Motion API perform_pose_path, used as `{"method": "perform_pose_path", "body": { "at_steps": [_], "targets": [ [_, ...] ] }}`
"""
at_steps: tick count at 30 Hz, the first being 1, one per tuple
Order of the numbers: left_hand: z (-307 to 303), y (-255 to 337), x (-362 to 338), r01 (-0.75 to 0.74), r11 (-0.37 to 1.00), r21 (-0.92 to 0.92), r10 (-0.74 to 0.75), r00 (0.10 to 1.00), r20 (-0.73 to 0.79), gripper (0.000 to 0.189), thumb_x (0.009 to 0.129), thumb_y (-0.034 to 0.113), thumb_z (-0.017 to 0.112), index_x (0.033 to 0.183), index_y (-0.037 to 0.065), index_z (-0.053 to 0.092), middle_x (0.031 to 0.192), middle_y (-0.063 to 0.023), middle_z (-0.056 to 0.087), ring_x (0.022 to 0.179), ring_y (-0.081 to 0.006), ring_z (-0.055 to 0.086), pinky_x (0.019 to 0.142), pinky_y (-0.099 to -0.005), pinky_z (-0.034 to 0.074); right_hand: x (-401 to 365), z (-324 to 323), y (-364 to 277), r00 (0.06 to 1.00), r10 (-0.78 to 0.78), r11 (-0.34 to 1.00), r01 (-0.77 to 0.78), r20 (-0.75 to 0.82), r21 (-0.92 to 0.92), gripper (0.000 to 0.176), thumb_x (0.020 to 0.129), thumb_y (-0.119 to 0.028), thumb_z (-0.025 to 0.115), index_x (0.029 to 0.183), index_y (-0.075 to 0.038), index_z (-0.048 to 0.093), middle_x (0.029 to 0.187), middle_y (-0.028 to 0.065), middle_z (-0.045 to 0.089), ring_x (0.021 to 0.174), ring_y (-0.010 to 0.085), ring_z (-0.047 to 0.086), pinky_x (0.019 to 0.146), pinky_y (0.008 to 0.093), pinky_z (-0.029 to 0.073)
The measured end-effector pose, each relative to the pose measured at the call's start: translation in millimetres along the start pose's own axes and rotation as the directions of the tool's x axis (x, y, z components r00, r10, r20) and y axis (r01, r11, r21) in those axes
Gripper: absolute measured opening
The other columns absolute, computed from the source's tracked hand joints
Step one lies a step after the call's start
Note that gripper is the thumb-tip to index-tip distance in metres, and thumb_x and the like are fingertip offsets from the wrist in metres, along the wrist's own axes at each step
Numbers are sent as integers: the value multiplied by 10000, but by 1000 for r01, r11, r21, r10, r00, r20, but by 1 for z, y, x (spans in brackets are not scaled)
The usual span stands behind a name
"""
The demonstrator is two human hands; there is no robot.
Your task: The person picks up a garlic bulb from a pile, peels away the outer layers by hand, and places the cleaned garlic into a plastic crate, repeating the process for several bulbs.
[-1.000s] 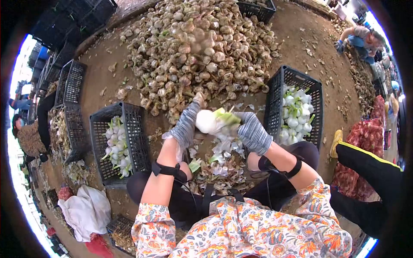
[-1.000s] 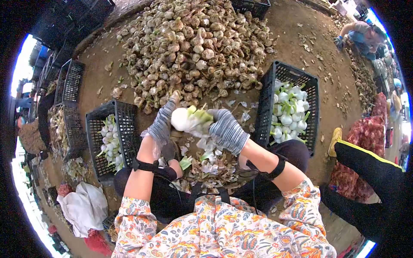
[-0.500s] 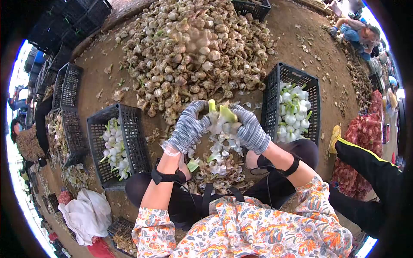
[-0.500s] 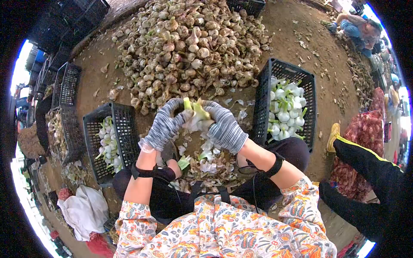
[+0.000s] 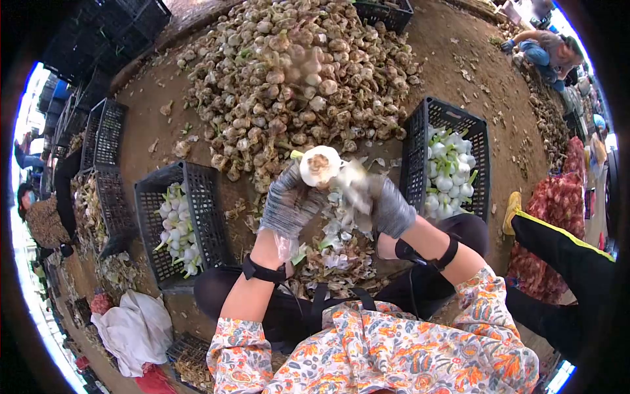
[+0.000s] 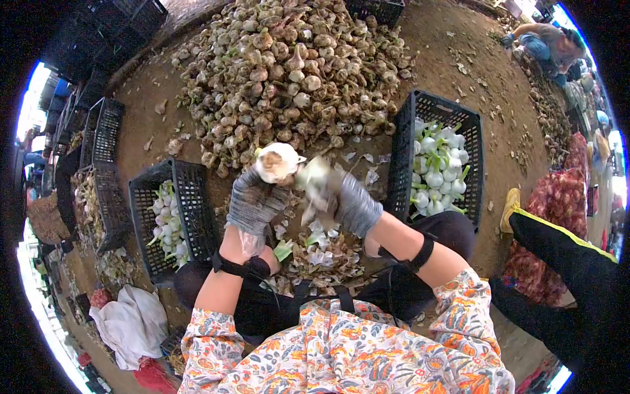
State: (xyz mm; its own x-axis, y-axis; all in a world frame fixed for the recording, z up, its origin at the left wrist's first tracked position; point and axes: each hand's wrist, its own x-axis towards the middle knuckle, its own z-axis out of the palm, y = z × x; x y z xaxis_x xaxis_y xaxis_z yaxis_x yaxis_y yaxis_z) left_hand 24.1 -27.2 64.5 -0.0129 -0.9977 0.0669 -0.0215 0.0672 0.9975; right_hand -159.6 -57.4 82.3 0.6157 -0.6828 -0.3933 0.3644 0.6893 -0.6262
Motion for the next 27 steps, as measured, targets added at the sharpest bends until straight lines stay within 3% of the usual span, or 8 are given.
{"method": "perform_pose_path", "body": {
  "at_steps": [3, 7, 10, 14, 18, 22, 24, 27],
  "targets": [
    [-10, -18, 10, 309, -95, -946, -514, 799, 313, 277, 832, 92, 446, 1079, -18, 507, 1009, -142, 572, 848, -223, 582, 747, -313, 497, -12, -3, -24, 948, 171, 984, -148, 269, -104, 267, 798, -221, 567, 862, 39, 568, 708, 68, 582, 629, 155, 569, 547, 257, 470],
    [-3, -21, 10, 322, 20, -947, -628, 741, 239, 307, 834, 129, 413, 1084, -25, 502, 928, -127, 573, 726, -204, 542, 579, -271, 454, -2, -23, -27, 824, 427, -19, 420, 372, -907, 370, 714, -290, 651, 933, -1, 578, 716, 133, 596, 676, 216, 598, 619, 333, 464],
    [-1, -9, 9, 339, -20, -941, -644, 715, 272, 310, 831, 139, 415, 1081, -23, 502, 946, -140, 574, 738, -215, 550, 581, -279, 464, 9, -3, -35, 987, 124, -278, -65, -103, -959, 355, 715, -336, 666, 903, -44, 592, 818, 128, 598, 674, 257, 582, 624, 342, 468],
    [2, -21, 2, 424, -182, -887, -500, 737, 455, 309, 845, 159, 406, 1075, -18, 510, 984, -163, 579, 773, -233, 577, 611, -308, 499, 17, -6, -18, 878, -439, 301, 342, 188, -890, 299, 736, -238, 680, 845, -13, 516, 701, 56, 573, 650, 168, 578, 576, 290, 461],
    [9, -24, 7, 418, 75, -905, -740, 631, 230, 278, 851, 152, 426, 1059, -2, 528, 960, -132, 591, 772, -215, 581, 595, -300, 503, 0, 14, -29, 988, -154, 949, 155, 26, -273, 192, 709, -48, 644, 843, -32, 506, 727, 76, 576, 643, 156, 598, 542, 281, 489],
    [9, -37, 3, 397, 31, -917, -706, 658, 261, 261, 873, 174, 447, 1058, 8, 528, 938, -113, 592, 761, -211, 575, 572, -314, 501, 9, -14, -57, 971, -236, 904, 210, 25, 372, 164, 744, -74, 617, 846, -59, 490, 753, 108, 591, 646, 177, 604, 509, 270, 496],
    [10, -20, 2, 412, 72, -908, -735, 637, 231, 256, 876, 189, 462, 1049, 14, 531, 927, -107, 594, 753, -209, 574, 552, -302, 496, 14, -25, -59, 956, -247, 969, 248, -158, -12, 172, 762, -92, 596, 919, -58, 534, 781, 116, 605, 683, 179, 600, 553, 277, 504],
    [13, -22, 4, 403, 285, -870, -735, 674, 71, 262, 868, 200, 483, 1032, -1, 522, 915, -131, 589, 731, -222, 573, 513, -273, 479, 22, -33, -34, 815, -553, 47, 237, 172, -970, 344, 767, -52, 574, 1109, -88, 565, 825, 59, 578, 755, 147, 553, 728, 251, 461]
  ]
}}
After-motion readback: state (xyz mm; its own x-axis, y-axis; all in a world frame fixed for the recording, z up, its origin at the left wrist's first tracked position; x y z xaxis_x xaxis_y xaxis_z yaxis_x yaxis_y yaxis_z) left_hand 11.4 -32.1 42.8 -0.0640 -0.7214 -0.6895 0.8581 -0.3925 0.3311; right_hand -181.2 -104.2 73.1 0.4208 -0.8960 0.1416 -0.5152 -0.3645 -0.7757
